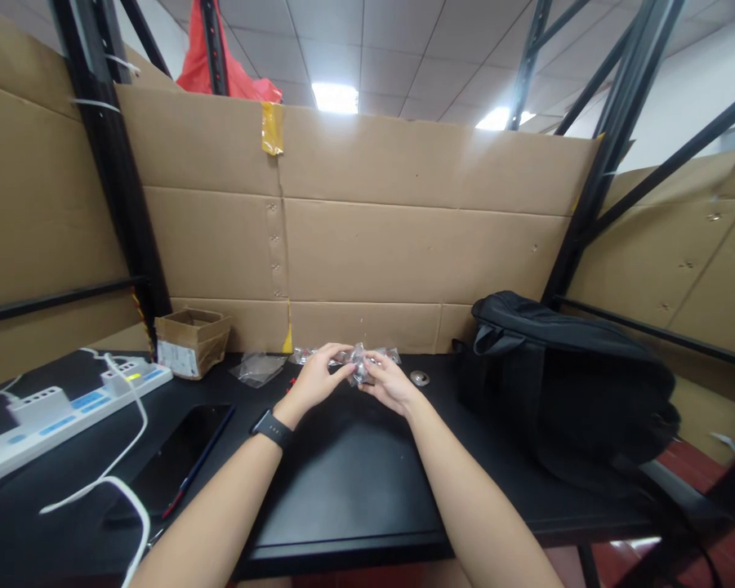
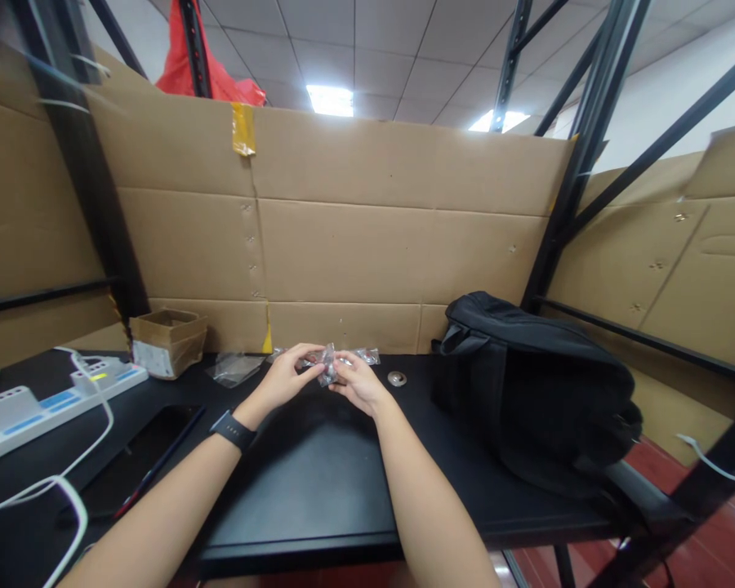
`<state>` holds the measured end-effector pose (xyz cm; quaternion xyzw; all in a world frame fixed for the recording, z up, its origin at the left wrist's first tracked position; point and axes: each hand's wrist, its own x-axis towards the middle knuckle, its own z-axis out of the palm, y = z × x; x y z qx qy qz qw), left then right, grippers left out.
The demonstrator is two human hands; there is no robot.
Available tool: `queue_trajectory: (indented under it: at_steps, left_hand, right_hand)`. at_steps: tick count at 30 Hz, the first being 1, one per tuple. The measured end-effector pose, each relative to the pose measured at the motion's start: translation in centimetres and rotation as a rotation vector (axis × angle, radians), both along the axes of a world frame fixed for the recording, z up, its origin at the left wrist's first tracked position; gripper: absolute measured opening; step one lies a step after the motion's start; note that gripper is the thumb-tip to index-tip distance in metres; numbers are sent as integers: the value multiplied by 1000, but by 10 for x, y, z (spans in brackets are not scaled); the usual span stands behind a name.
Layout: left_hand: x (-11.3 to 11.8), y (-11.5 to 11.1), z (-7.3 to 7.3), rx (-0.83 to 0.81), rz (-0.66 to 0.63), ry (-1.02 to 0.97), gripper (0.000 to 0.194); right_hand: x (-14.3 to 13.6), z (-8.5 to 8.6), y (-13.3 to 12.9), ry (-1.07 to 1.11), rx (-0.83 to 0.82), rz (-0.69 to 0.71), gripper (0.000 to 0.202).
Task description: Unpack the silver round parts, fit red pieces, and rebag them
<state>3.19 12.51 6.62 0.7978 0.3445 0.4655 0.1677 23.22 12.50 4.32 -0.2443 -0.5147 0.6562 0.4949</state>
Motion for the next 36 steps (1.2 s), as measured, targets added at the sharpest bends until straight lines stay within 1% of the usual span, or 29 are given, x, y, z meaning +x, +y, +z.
queue_trajectory:
  at_steps: [4,8,12,15,18,20,21,22,24,26,29,31,33,36]
  left_hand:
    - [-1,-6,7,31,-88,-18,34]
    - [-1,-9,12,41,-70,-69,26]
    - [-3,-7,12,38,-63,-99,18]
    - [-6,-2,9,-23,-107,-121,18]
    - [-10,3,8,-105,-197,-189,20]
    - [-13,5,8,-136,-216,-193,21]
    - [-15,6,9,-143,-205,-173,21]
    - [-16,7,9,-143,-182,-140,24]
    - [-19,7,9,-122,-115,-43,35]
    - [-22,8,7,-94,-39,85,46]
    - [-23,9,1,-66,31,254,44]
    - [-22,10,-3,-66,32,314,39]
    - [-21,11,-7,-77,17,335,34]
    - [-20,12,-11,-108,-14,335,30]
  right_hand:
    - [2,4,-3,8,30,42,45]
    - [4,7,-6,9,42,57,48]
    - [4,10,-8,15,34,31,52]
    - [3,10,-7,20,11,17,51]
    - [2,10,-3,61,-20,-82,42]
    - [3,10,1,68,-39,-164,37]
    - [5,10,3,52,-36,-192,35]
    - [7,10,5,19,-18,-211,34]
    - [14,10,8,-102,66,-268,35]
    - [23,10,11,-317,208,-380,32]
    - [35,10,14,-729,459,-570,16]
    - [40,10,15,-903,565,-631,10]
    - [42,10,15,-951,599,-661,12]
    - [41,14,13,-888,608,-749,15]
